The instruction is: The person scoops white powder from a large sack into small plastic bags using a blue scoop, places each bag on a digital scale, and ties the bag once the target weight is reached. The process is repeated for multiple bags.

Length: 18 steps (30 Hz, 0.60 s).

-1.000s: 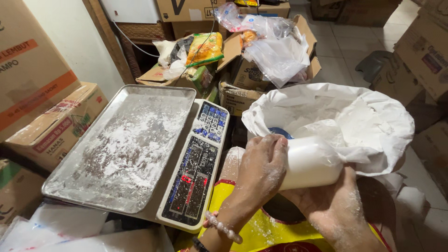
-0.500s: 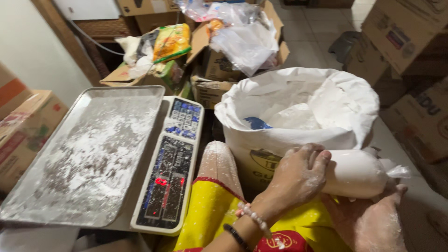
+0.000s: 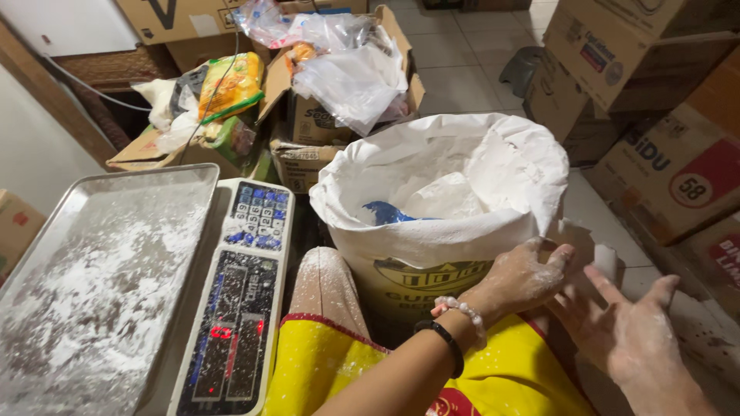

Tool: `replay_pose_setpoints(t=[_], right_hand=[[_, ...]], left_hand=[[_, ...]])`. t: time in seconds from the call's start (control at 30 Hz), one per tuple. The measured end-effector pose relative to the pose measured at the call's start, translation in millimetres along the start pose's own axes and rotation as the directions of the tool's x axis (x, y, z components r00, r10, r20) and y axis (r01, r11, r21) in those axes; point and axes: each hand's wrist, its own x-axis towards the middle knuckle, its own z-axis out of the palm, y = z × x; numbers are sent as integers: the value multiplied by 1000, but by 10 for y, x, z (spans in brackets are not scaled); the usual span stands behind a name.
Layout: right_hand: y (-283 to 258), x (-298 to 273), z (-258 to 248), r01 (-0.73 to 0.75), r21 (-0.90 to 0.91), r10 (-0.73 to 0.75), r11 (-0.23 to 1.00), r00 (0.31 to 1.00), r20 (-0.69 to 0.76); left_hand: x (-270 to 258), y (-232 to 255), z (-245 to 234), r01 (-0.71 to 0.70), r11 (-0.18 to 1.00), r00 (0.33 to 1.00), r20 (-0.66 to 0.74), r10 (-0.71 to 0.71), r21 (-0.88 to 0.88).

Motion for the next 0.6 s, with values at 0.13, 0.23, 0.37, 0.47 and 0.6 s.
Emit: replay_pose_setpoints(t=[0.13, 0.23, 0.37, 0.47, 0.6], right_hand=[[-111, 36, 120, 20, 13, -20, 1000, 999, 25], [-89, -27, 223, 6, 32, -8, 999, 997, 71], [-40, -211, 373, 52, 7, -53, 999, 980, 194], [-54, -370, 551, 66, -51, -54, 997, 978, 201], [-13, -603, 752, 63, -100, -47, 993, 986, 160]], left_hand=[[51, -71, 71, -65, 996, 998, 20, 67, -60], [28, -78, 23, -13, 992, 1000, 25, 16, -129], [-57, -32, -133, -50, 988, 999, -23, 47, -146], [-161, 29, -290, -34, 989, 997, -68, 24, -141], [-347, 66, -538, -65, 982, 990, -134, 41, -177]])
